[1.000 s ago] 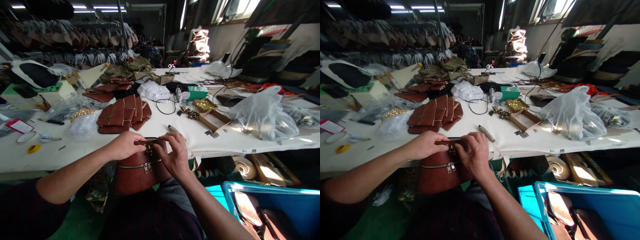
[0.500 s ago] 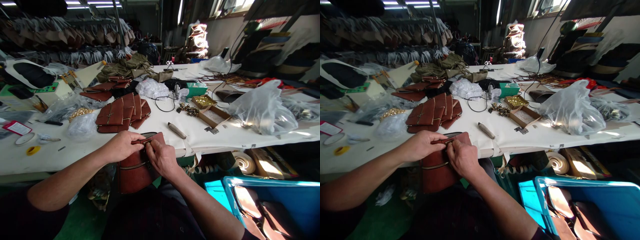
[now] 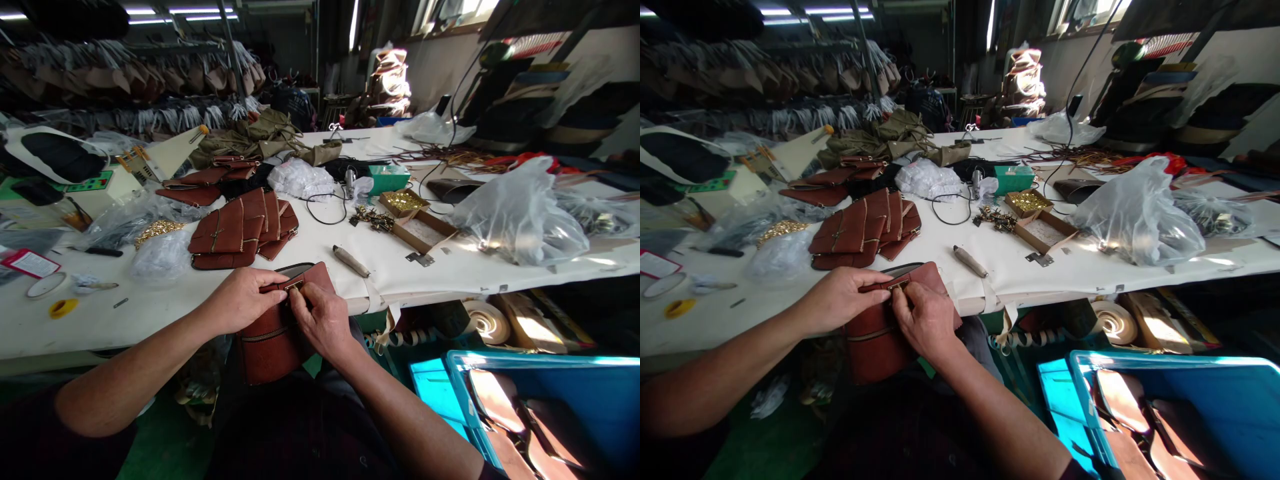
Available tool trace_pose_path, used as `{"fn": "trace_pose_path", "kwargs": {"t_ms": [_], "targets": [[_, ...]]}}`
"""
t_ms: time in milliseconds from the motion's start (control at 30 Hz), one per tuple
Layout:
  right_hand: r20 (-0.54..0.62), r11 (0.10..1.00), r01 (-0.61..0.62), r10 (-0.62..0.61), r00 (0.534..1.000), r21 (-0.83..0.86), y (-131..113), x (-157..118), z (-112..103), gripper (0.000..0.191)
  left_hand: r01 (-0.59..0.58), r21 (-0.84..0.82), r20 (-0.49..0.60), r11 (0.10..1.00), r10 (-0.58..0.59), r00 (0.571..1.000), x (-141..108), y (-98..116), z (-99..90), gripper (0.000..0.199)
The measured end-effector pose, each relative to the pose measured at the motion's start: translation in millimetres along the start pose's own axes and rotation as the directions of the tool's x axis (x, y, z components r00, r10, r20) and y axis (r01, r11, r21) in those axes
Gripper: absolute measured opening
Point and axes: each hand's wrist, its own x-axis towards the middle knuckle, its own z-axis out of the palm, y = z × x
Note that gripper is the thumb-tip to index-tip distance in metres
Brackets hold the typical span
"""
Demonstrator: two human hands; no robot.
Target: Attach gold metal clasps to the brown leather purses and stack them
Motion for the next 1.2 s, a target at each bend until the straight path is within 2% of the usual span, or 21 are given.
{"fn": "trace_pose_path", "kwargs": {"t_ms": [67, 133, 233, 300, 400, 500, 567, 700, 800, 900, 1000, 1100, 1200], "targets": [[-0.085, 0.993, 0.003, 0.007, 0.996, 0.119, -1, -1, 0, 0.025, -0.009, 0.043, -0.039, 0.999, 0.011, 0.999, -6, -1, 1.9, 0.033], [-0.12, 0.962, 0.001, 0.033, 0.992, 0.272, -4, -4, 1, 0.019, -0.04, 0.137, -0.107, 0.99, 0.055, 0.993, -15, -2, 3.4, 0.032], [-0.028, 0.874, -0.082, 0.109, 0.994, 0.479, -14, -7, 7, 0.019, -0.124, 0.335, -0.218, 0.934, 0.205, 0.954, -30, -2, 4.3, 0.032], [0.065, 0.771, -0.174, 0.17, 0.983, 0.612, -23, -8, 14, 0.025, -0.149, 0.487, -0.271, 0.861, 0.311, 0.911, -40, 0, 3.7, 0.032], [0.153, 0.584, -0.246, 0.204, 0.967, 0.773, -37, -5, 25, 0.03, -0.093, 0.693, -0.308, 0.715, 0.41, 0.858, -56, 5, 1.8, 0.032], [0.167, 0.481, -0.255, 0.219, 0.961, 0.839, -49, -2, 34, 0.03, -0.025, 0.81, -0.31, 0.586, 0.464, 0.829, -68, 7, 0.7, 0.031], [0.184, 0.437, -0.275, 0.239, 0.953, 0.856, -54, -1, 39, 0.03, 0.006, 0.838, -0.319, 0.545, 0.482, 0.816, -72, 5, 2.1, 0.029], [0.206, 0.335, -0.313, 0.318, 0.925, 0.889, -56, -9, 51, 0.034, 0.05, 0.836, -0.356, 0.547, 0.469, 0.809, -75, -3, 13.6, 0.024], [0.225, 0.292, -0.334, 0.35, 0.909, 0.896, -53, -16, 57, 0.038, 0.082, 0.815, -0.375, 0.574, 0.413, 0.83, -78, -4, 28.0, 0.022], [0.238, 0.278, -0.358, 0.385, 0.892, 0.891, -50, -22, 58, 0.039, 0.088, 0.806, -0.327, 0.586, 0.315, 0.891, -88, 4, 40.8, 0.031], [0.27, 0.249, -0.412, 0.455, 0.849, 0.876, -46, -27, 58, 0.034, -0.002, 0.802, -0.2, 0.597, 0.272, 0.941, -101, 13, 48.0, 0.054], [0.284, 0.238, -0.436, 0.483, 0.829, 0.868, -36, -32, 62, 0.025, -0.126, 0.796, -0.054, 0.592, 0.276, 0.96, -107, 20, 53.1, 0.067], [0.272, 0.23, -0.431, 0.504, 0.82, 0.873, -19, -43, 66, 0.021, -0.235, 0.804, 0.109, 0.546, 0.252, 0.962, -100, 29, 61.9, 0.073]]}}
